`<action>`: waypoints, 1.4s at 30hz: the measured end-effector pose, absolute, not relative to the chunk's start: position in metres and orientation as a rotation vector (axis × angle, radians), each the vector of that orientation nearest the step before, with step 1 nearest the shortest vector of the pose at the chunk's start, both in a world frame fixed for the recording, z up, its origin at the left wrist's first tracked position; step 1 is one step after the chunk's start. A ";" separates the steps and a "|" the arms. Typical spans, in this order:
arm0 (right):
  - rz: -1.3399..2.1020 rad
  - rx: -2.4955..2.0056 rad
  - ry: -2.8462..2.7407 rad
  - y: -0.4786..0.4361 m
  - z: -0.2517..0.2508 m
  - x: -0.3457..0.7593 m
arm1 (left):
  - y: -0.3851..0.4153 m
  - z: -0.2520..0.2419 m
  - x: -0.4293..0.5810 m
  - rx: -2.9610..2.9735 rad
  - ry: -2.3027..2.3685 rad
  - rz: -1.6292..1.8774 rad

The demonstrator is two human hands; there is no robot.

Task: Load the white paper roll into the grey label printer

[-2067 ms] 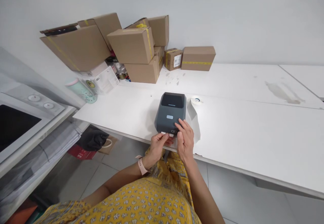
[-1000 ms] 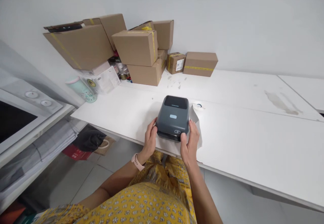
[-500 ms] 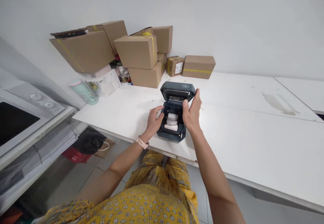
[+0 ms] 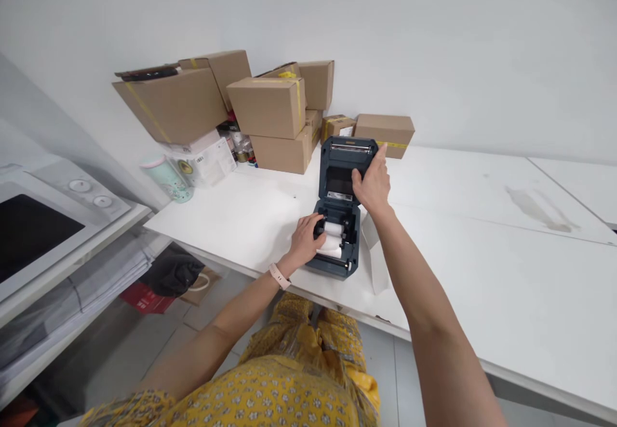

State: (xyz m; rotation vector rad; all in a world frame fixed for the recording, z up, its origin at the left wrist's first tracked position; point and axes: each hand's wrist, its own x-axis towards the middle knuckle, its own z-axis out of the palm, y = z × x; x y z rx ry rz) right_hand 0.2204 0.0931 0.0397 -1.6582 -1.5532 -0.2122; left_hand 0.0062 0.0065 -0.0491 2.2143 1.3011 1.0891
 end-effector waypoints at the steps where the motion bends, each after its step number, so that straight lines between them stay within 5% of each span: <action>1: -0.241 -1.650 -1.566 0.089 0.041 0.220 | 0.006 -0.047 0.006 2.221 1.306 1.080; 10: -0.435 -1.405 -1.601 0.028 0.059 0.211 | -0.051 -0.041 0.002 2.471 0.973 1.165; 18: 0.241 -1.453 -2.005 0.030 0.006 0.193 | -0.058 -0.050 -0.016 2.655 0.832 0.941; 31: 0.290 -1.373 -1.944 0.014 -0.025 0.192 | -0.061 -0.039 -0.020 2.428 0.786 1.117; 36: 0.133 -1.410 -1.511 -0.024 -0.045 0.184 | -0.025 -0.014 -0.018 2.048 1.216 1.257; 42: 0.103 -1.447 -1.482 -0.046 -0.052 0.183 | 0.019 -0.018 0.004 1.803 1.515 0.798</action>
